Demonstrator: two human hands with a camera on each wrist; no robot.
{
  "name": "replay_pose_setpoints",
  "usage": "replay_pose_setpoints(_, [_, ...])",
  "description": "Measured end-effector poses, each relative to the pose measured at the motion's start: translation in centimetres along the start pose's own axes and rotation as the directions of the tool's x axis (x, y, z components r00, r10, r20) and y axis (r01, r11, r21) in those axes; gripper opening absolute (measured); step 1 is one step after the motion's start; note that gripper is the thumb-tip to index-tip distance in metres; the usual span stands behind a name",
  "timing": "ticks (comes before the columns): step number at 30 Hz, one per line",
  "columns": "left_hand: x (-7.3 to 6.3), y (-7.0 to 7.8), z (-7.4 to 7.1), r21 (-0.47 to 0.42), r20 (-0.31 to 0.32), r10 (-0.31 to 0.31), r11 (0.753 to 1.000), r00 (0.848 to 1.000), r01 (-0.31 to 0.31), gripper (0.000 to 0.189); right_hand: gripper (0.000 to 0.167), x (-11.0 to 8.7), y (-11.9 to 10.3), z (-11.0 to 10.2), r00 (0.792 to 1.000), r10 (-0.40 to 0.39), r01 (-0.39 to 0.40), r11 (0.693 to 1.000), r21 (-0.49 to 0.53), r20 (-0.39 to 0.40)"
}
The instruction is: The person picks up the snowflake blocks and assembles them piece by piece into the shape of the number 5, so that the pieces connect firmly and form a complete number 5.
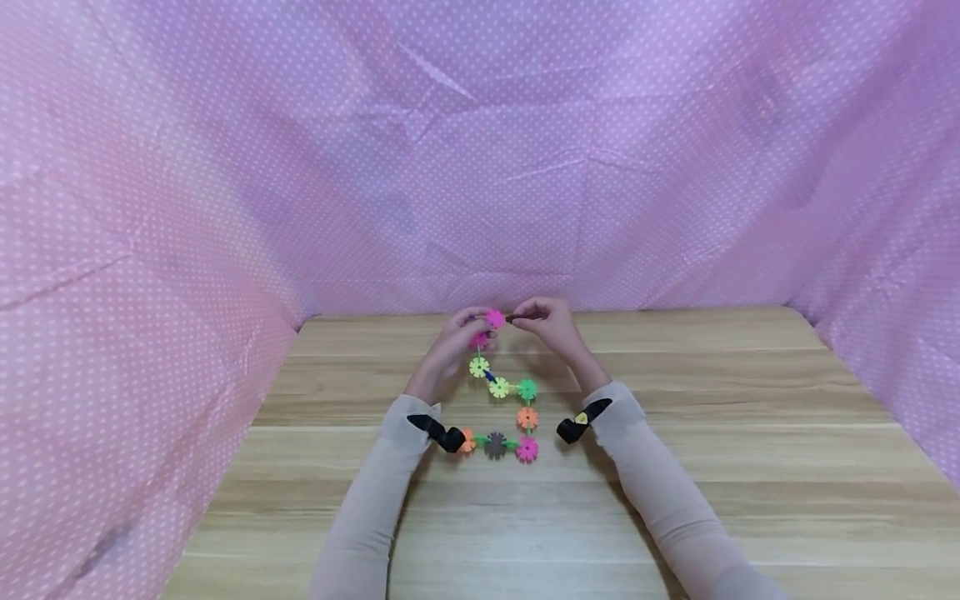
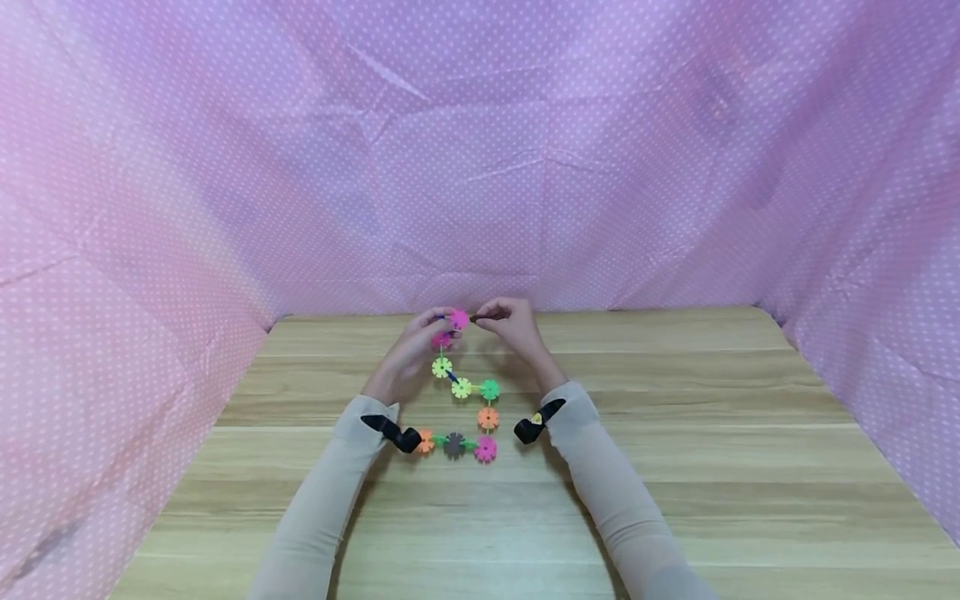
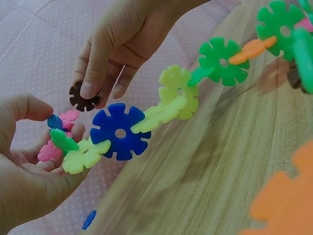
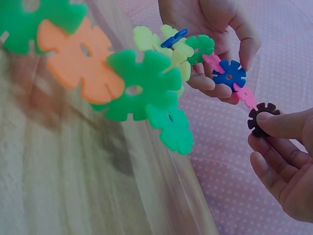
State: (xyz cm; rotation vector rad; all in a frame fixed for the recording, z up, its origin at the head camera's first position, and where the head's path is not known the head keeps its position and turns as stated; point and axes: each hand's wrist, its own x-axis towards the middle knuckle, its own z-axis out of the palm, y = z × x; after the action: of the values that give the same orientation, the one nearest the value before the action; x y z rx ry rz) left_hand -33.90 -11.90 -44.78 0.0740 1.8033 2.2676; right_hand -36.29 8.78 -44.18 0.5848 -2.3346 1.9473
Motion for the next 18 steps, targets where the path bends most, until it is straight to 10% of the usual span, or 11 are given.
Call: replay_pose_setpoints(18, [0.6,0.0,0.5,0.065,-0.011,-0.010,0.998,1.000,0.011,0.018,0.015,-0.7,-2.1,-0.1,0.998,-0.047,0.046,0.999,0.018,0.036])
